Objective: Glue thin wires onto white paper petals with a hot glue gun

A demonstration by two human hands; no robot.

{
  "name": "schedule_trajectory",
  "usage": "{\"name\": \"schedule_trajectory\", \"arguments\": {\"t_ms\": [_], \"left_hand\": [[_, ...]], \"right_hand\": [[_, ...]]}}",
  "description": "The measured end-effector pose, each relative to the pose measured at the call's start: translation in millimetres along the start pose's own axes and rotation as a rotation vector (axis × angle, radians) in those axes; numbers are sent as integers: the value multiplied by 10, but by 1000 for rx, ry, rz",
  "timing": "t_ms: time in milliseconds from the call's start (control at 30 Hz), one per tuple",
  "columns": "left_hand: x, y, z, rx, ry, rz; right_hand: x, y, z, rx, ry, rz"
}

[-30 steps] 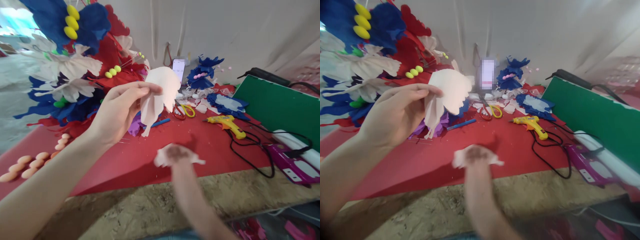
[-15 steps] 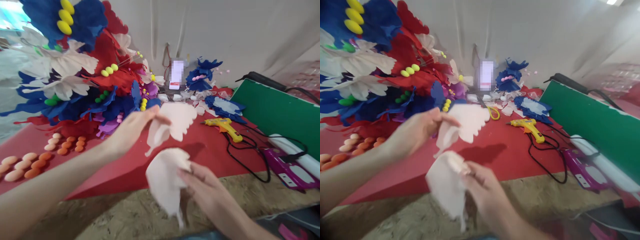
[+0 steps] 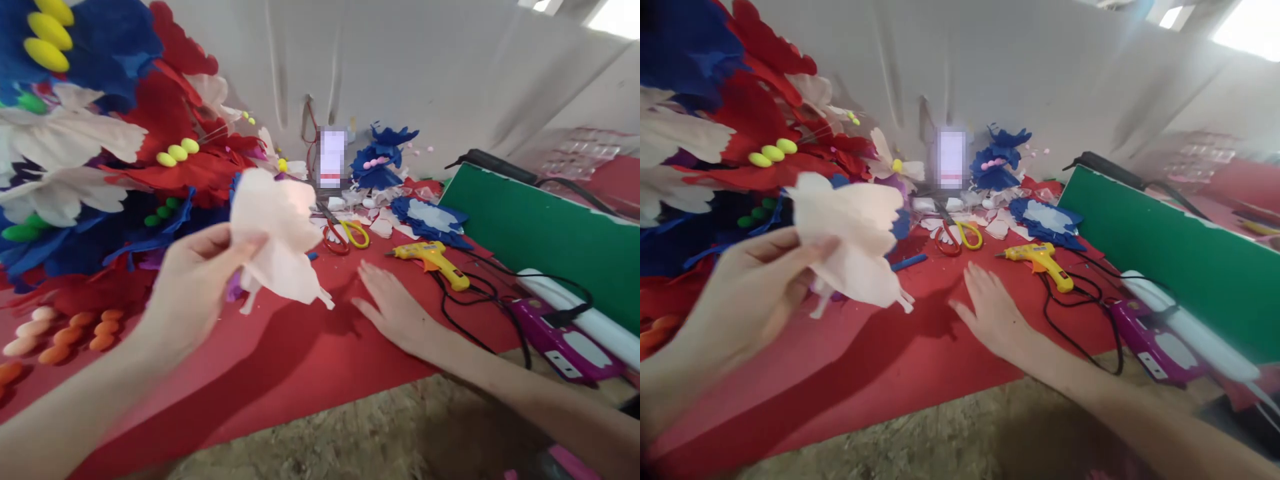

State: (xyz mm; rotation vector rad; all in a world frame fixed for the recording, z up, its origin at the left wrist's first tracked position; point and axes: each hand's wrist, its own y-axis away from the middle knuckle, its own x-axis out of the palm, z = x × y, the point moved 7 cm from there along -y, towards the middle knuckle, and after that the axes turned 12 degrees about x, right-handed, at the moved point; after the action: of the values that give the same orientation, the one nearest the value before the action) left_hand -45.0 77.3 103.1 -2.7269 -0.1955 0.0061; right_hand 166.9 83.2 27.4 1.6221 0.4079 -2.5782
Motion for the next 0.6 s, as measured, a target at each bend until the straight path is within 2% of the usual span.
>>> {"name": "schedule_trajectory", "arguments": {"t_ms": [67,133,167,300,433,600], "left_hand": [[-102,-53,-67,10,42,-127],[-127,-79,-85,-3,55,-171],[-124,-86,-79,-14,54,-175],[-78,-96,-4,-47,33,-121],[-17,-57,80,-86,21,-25],[71,6,129,-132,-7,99]], "right_hand": [[151,52,-20,-103,121,125],[238,103,9,-204,161,211],[247,101,7,-208,172,217],[212,-14,-47,-99,196,139],[265,-103,18,-200,161,190],[245,-322,-102,-60,148,151]]}}
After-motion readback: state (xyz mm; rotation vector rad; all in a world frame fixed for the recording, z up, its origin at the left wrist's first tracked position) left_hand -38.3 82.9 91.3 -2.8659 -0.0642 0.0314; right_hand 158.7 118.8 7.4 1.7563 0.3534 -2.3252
